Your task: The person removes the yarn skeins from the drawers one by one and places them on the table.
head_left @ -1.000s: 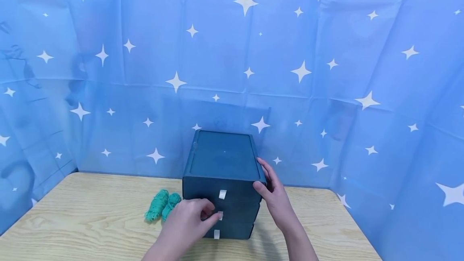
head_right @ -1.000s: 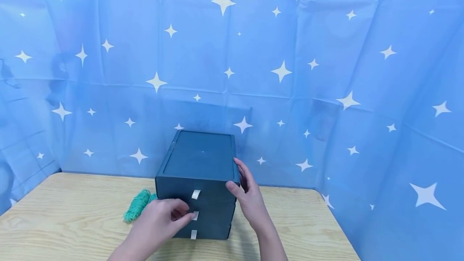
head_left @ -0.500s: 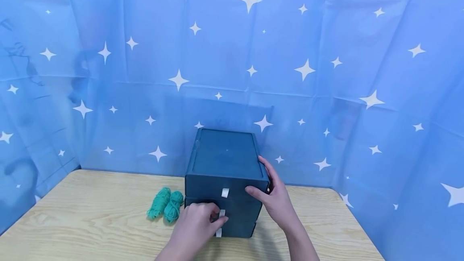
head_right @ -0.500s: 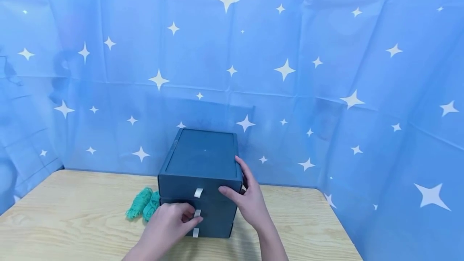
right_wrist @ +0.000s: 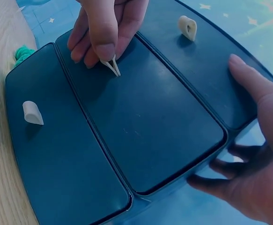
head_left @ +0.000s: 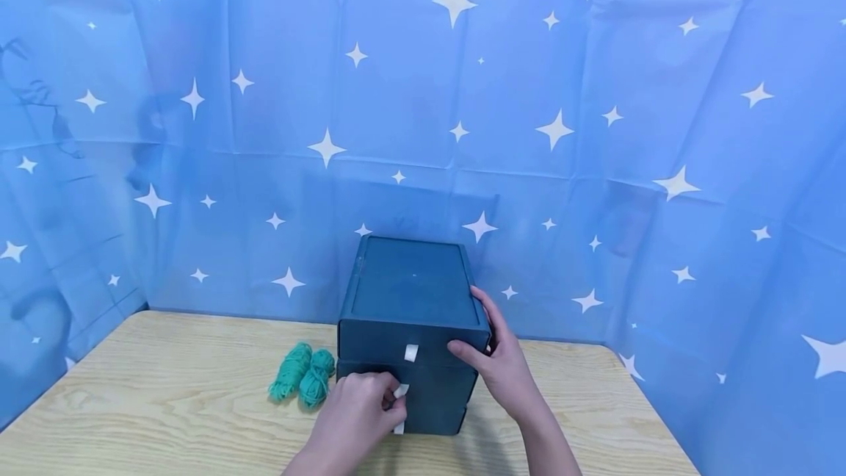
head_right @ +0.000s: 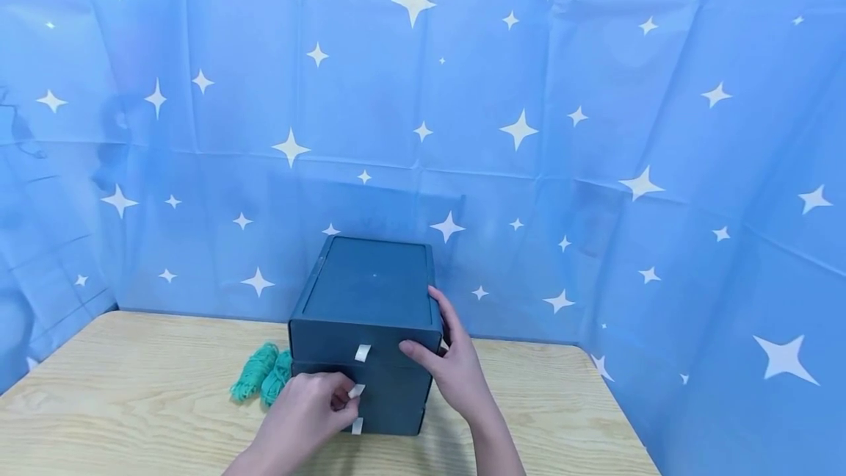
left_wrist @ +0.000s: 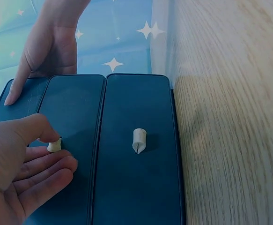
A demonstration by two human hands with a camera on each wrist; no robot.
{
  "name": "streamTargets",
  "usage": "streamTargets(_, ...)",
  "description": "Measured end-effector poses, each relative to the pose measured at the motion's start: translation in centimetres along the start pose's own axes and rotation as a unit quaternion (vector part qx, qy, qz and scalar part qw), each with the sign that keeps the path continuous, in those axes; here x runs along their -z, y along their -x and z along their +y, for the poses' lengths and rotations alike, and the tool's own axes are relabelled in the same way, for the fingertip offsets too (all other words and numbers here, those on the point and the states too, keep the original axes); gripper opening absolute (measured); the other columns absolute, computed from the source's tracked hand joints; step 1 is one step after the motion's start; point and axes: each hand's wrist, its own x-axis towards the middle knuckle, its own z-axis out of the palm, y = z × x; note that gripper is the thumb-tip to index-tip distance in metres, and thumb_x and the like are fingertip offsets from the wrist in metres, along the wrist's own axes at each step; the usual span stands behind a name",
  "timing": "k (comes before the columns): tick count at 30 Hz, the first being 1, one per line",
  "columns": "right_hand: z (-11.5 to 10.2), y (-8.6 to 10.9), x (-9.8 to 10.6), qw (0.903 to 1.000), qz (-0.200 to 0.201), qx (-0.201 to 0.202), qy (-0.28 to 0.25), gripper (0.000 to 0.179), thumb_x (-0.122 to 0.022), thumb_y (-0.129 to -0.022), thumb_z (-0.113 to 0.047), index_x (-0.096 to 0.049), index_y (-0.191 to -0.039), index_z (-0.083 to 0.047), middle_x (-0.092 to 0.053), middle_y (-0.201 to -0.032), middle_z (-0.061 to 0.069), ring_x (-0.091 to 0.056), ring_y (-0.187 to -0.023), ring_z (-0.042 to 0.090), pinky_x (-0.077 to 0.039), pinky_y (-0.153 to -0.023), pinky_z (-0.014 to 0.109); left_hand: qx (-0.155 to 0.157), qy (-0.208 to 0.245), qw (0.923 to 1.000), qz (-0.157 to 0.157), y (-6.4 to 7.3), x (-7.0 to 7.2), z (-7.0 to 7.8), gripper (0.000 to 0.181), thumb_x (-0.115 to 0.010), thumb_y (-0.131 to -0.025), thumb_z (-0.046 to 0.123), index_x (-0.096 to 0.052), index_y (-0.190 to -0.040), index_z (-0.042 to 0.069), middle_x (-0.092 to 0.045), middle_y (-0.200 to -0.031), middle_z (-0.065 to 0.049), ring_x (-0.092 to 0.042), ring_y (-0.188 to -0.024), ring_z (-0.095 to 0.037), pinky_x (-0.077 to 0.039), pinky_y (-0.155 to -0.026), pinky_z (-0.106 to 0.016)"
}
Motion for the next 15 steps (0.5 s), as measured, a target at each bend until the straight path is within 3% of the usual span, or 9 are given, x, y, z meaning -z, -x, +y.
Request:
streamTargets(7, 0.1, 0.0, 0.0, 1.0, 0.002, 0.006, -0.005, 0.074, -0.072, -0.085, -0.032, -0.028, -0.143, -0.048, -0.028, -0.152, -0.003, -0.04, -0.136, 0.027, -0.046, -0.099, 0.046, -0.013, 0.002, 0.9999, -0.005, 0.3, 0.1, -0.1, 0.019, -0.071, -0.079, 0.013, -0.062, -0.063, 0.019, -0.039, -0.049, 0.015, -0.034, -0.044, 0.004, -0.03, -0.042, -0.015)
streamTargets(15, 0.0, -0.1, 0.1, 1.0, 0.006, 0.003, -0.005, 0.075, -0.073, -0.085, -0.032, -0.029, -0.143, -0.049, -0.026, -0.153, -0.002, -0.04, -0.136, 0.031, -0.049, -0.096, 0.046, -0.019, 0.011, 0.9995, -0.021, 1.1, 0.4, 0.1, 0.006, -0.072, -0.078, 0.014, -0.07, -0.072, 0.016, -0.06, -0.06, 0.013, -0.046, -0.052, 0.008, -0.041, -0.049, -0.013)
